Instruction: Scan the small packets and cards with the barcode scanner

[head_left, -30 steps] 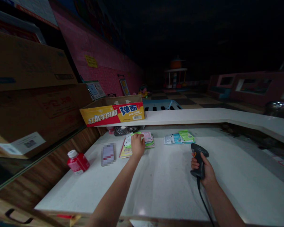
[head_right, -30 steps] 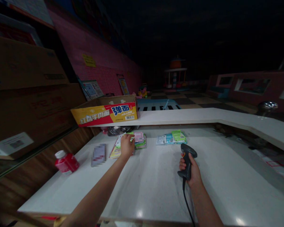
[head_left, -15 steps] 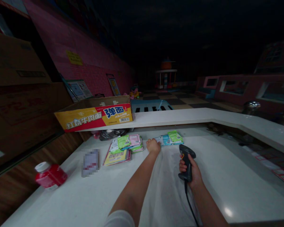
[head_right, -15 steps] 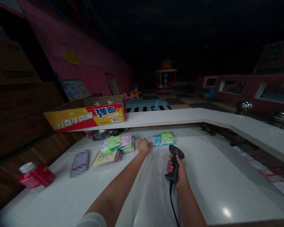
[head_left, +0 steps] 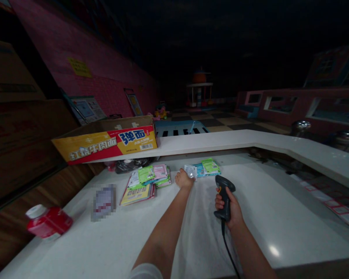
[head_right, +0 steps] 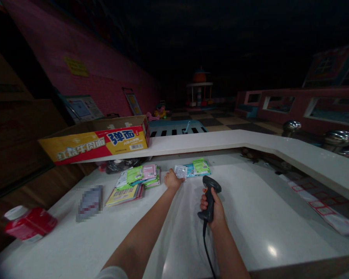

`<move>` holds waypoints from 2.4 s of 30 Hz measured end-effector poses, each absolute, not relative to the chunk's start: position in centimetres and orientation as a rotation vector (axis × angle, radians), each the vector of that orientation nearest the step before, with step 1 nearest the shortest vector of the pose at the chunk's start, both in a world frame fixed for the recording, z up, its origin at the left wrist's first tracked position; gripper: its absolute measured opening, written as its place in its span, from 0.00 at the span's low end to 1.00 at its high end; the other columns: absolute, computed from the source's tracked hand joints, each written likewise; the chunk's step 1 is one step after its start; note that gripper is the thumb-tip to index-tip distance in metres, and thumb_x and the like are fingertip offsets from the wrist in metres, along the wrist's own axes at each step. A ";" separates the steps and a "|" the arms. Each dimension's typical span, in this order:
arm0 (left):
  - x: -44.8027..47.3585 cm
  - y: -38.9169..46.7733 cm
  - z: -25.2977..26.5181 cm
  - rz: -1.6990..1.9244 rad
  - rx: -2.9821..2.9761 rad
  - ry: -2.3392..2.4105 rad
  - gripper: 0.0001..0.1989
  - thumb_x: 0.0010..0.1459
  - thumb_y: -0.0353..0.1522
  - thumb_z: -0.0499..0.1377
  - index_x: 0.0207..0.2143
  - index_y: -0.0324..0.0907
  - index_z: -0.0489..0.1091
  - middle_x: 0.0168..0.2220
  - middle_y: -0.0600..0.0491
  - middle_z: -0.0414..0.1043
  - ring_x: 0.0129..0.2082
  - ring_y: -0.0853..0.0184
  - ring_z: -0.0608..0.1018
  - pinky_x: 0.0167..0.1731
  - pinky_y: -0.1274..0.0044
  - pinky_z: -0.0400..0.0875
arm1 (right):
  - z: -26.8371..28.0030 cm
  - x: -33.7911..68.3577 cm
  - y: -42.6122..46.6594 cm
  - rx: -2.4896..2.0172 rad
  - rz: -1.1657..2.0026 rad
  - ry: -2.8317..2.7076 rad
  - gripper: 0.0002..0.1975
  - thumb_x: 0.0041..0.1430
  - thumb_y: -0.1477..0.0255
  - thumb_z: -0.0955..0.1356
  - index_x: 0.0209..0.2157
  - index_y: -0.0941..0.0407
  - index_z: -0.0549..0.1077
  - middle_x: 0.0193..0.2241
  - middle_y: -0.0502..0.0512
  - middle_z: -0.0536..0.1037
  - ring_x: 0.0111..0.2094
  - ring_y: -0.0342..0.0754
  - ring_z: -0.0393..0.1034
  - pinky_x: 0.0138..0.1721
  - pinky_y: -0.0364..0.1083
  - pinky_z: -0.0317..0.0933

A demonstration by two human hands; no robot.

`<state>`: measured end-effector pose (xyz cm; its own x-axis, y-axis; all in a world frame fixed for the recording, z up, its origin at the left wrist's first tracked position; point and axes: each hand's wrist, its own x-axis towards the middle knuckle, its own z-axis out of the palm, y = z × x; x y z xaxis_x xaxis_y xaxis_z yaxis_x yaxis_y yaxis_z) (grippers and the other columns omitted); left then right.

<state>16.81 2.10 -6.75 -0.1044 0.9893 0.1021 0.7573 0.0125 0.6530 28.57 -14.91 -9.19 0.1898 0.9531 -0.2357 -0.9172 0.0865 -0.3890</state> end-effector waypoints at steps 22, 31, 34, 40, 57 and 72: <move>11.8 0.6 -12.2 1.326 1.592 0.946 0.11 0.47 0.24 0.56 0.36 0.42 0.66 0.24 0.60 0.64 0.25 0.72 0.69 0.28 0.81 0.60 | -7.1 27.0 -16.6 -0.853 1.309 -0.253 0.19 0.49 0.58 0.75 0.34 0.56 0.70 0.17 0.45 0.68 0.14 0.36 0.57 0.13 0.35 0.54; 11.9 0.4 -12.3 1.309 1.598 0.952 0.11 0.49 0.24 0.55 0.37 0.42 0.67 0.27 0.58 0.68 0.28 0.71 0.71 0.31 0.80 0.63 | -3.3 25.7 -20.8 -1.373 1.285 -0.773 0.25 0.47 0.51 0.73 0.37 0.55 0.69 0.16 0.43 0.69 0.12 0.39 0.59 0.11 0.39 0.52; 12.0 0.3 -12.1 1.314 1.604 0.977 0.11 0.49 0.24 0.55 0.37 0.42 0.67 0.27 0.58 0.68 0.29 0.71 0.72 0.32 0.80 0.64 | -3.0 25.5 -21.6 -1.462 1.249 -0.856 0.24 0.48 0.50 0.72 0.36 0.54 0.68 0.17 0.42 0.69 0.12 0.39 0.59 0.11 0.39 0.53; 11.9 0.1 -11.9 1.338 1.688 1.024 0.10 0.50 0.23 0.56 0.35 0.41 0.69 0.29 0.55 0.70 0.28 0.70 0.72 0.31 0.78 0.64 | -2.8 25.3 -21.9 -1.521 1.213 -0.860 0.23 0.49 0.51 0.71 0.35 0.54 0.66 0.16 0.41 0.68 0.12 0.40 0.60 0.11 0.39 0.53; 11.7 0.3 -12.1 1.299 1.692 1.051 0.15 0.50 0.22 0.55 0.39 0.41 0.74 0.26 0.56 0.69 0.26 0.70 0.70 0.31 0.78 0.65 | -6.9 26.7 -16.7 -0.881 1.355 -0.324 0.20 0.50 0.56 0.74 0.35 0.57 0.71 0.17 0.44 0.68 0.14 0.37 0.57 0.12 0.36 0.53; 9.6 -1.8 -10.5 1.390 1.667 1.041 0.14 0.51 0.25 0.61 0.41 0.41 0.79 0.37 0.48 0.71 0.34 0.65 0.74 0.36 0.73 0.71 | -8.3 27.2 -16.6 -0.722 1.255 -0.288 0.21 0.45 0.58 0.76 0.34 0.55 0.68 0.19 0.42 0.62 0.16 0.36 0.56 0.14 0.36 0.55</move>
<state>9.62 -1.77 -10.46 0.0931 0.9086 0.4071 0.1348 -0.4166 0.8991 27.20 -16.56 -8.29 0.3112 0.9327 -0.1823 -0.7601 0.1291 -0.6368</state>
